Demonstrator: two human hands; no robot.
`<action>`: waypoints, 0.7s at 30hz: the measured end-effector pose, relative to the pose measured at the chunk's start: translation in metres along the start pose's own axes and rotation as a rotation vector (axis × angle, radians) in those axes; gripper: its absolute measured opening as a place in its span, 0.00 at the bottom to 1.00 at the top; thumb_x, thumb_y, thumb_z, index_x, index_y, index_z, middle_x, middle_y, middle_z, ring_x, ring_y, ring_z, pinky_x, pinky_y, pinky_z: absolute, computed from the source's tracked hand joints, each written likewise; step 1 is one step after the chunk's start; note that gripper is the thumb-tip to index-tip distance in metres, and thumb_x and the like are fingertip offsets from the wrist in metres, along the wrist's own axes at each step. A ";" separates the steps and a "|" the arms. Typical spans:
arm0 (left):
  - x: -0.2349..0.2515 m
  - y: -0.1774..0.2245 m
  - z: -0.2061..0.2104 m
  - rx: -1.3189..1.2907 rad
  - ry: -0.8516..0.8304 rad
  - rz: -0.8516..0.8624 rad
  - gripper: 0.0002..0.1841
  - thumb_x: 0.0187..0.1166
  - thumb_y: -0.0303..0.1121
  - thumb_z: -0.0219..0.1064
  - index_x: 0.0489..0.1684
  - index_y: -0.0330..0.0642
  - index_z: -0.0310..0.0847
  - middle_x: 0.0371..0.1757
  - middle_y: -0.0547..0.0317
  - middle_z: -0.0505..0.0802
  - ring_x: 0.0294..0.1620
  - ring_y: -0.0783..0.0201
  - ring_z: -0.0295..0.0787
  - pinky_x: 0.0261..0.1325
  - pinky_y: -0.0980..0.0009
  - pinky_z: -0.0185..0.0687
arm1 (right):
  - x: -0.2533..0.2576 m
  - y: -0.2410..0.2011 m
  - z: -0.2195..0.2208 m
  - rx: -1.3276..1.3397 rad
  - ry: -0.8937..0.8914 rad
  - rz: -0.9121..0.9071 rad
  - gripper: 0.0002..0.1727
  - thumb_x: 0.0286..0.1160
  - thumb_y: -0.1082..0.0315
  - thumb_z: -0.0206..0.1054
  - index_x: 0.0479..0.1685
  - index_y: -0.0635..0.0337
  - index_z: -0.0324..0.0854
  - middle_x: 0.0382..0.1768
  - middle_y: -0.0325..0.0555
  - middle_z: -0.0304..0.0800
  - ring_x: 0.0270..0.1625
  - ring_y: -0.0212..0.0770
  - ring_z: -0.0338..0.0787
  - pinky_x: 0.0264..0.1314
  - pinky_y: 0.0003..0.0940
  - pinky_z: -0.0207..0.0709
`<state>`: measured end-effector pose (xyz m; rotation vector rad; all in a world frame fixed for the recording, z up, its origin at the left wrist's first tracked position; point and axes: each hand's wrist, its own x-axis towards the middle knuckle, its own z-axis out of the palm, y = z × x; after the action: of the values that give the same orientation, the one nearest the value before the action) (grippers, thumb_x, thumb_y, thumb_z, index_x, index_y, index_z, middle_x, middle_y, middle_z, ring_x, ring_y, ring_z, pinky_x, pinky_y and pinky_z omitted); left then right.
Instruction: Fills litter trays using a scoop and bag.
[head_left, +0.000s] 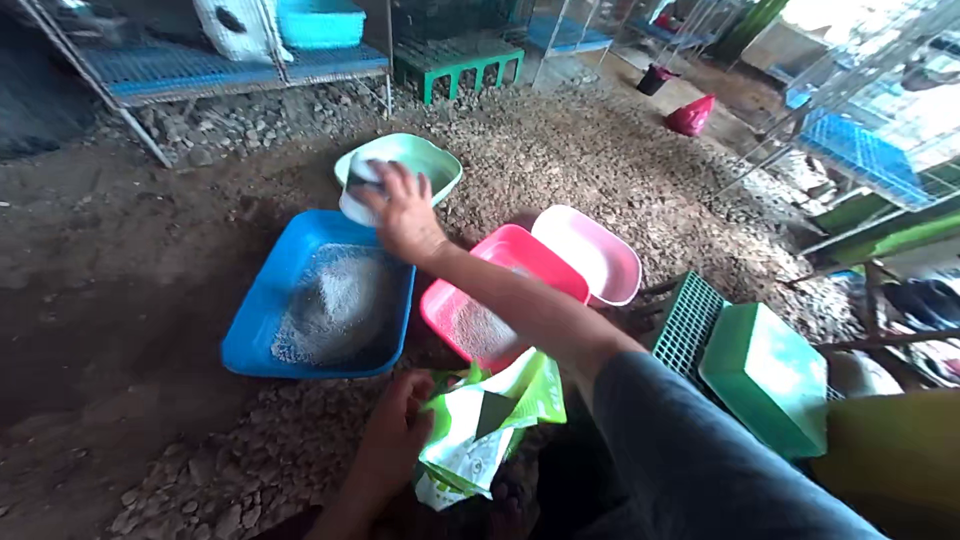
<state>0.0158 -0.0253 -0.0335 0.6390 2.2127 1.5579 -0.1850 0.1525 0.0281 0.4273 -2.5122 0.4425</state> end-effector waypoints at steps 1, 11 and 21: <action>0.001 -0.004 0.003 0.012 -0.008 0.085 0.20 0.69 0.22 0.62 0.63 0.31 0.78 0.56 0.46 0.88 0.46 0.62 0.87 0.47 0.66 0.86 | -0.014 0.004 -0.033 0.074 -0.042 0.109 0.31 0.53 0.75 0.81 0.66 0.54 0.89 0.79 0.66 0.75 0.81 0.70 0.72 0.75 0.71 0.69; 0.035 0.033 0.005 0.397 -0.333 -0.325 0.21 0.89 0.43 0.60 0.48 0.29 0.87 0.40 0.35 0.91 0.47 0.40 0.88 0.56 0.36 0.77 | -0.273 0.001 -0.155 0.497 -0.731 0.838 0.32 0.65 0.52 0.81 0.66 0.61 0.85 0.53 0.60 0.93 0.56 0.57 0.92 0.63 0.64 0.81; 0.006 0.054 -0.074 -0.471 0.117 0.309 0.15 0.93 0.39 0.51 0.35 0.58 0.83 0.23 0.78 0.84 0.19 0.78 0.78 0.23 0.79 0.78 | -0.340 -0.074 -0.101 0.535 -1.288 0.780 0.22 0.89 0.70 0.55 0.77 0.72 0.73 0.78 0.66 0.77 0.81 0.60 0.76 0.84 0.57 0.64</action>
<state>-0.0195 -0.0642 0.0414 0.7782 1.7734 2.2251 0.1616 0.1961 -0.0669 -0.2503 -3.7447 1.5549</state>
